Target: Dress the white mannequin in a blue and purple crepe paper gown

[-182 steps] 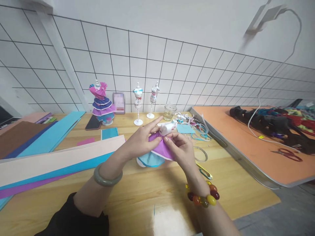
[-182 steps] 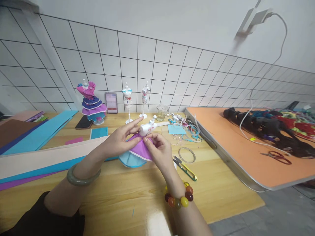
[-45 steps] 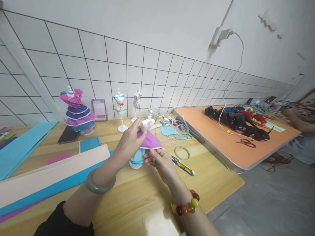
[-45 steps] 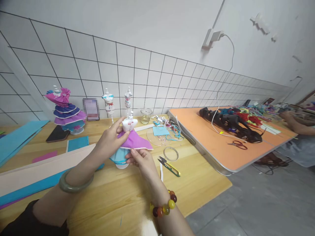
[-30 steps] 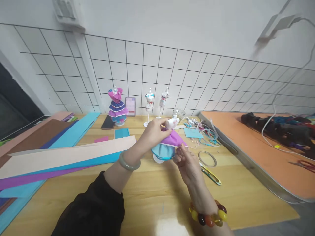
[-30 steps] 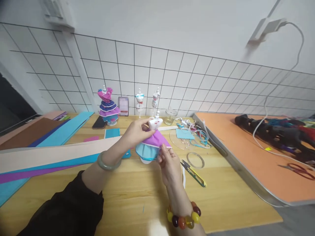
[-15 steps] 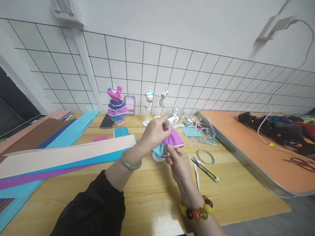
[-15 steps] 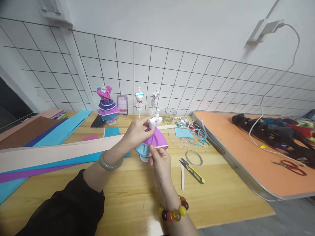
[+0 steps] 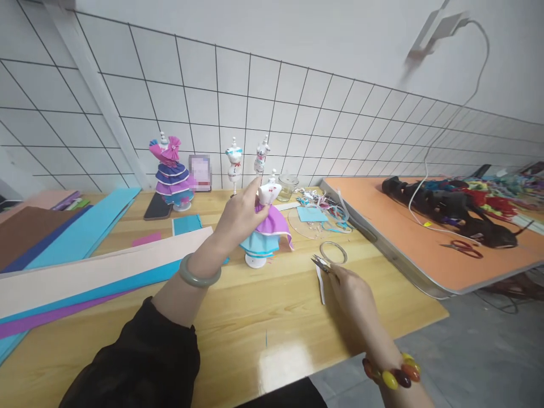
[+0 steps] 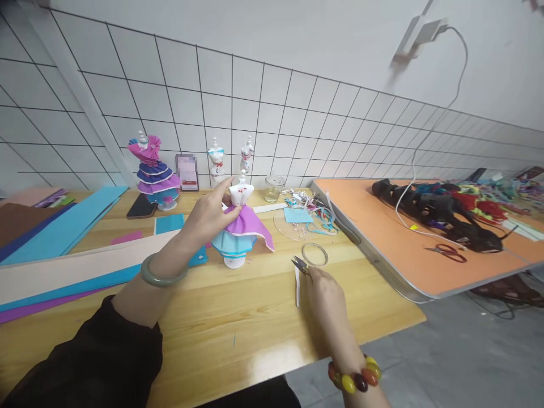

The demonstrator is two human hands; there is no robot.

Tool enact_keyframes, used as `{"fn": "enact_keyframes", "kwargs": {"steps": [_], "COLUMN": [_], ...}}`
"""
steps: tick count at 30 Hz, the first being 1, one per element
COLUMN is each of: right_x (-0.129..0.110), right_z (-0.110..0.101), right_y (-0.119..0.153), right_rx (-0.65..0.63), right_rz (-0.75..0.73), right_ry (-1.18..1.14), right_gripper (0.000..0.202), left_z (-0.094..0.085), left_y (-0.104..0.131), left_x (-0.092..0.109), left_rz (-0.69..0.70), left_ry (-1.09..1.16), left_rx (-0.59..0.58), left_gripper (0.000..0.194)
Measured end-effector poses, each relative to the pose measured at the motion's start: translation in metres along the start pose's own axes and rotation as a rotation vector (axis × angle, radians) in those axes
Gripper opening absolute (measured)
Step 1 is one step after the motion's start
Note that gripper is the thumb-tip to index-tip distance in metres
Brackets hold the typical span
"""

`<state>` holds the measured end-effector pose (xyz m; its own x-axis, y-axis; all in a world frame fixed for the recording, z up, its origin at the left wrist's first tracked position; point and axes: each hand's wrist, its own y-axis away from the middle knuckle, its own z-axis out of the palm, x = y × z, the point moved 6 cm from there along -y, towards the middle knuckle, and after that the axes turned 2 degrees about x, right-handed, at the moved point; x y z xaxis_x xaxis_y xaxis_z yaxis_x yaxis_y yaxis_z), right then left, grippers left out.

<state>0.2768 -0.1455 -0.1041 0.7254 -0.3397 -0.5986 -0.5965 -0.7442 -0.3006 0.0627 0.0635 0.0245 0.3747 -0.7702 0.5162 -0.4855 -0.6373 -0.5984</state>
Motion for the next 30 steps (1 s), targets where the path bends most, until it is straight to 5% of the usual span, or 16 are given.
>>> {"fn": "enact_keyframes", "kwargs": {"steps": [9, 20, 30], "right_x": [0.028, 0.048, 0.068], "right_z": [0.001, -0.015, -0.015], "right_y": [0.005, 0.008, 0.013], "right_rx": [0.001, -0.047, -0.034], "right_rz": [-0.039, -0.014, -0.003], "right_ry": [0.263, 0.350, 0.262], "right_gripper": [0.038, 0.035, 0.031], "left_z": [0.003, 0.007, 0.001], "left_y": [0.001, 0.000, 0.004], "left_x": [0.003, -0.019, -0.004], "left_rz": [0.074, -0.193, -0.191], "left_ry": [0.000, 0.374, 0.389], "left_rx": [-0.010, -0.101, -0.248], "left_gripper": [0.060, 0.076, 0.081]}}
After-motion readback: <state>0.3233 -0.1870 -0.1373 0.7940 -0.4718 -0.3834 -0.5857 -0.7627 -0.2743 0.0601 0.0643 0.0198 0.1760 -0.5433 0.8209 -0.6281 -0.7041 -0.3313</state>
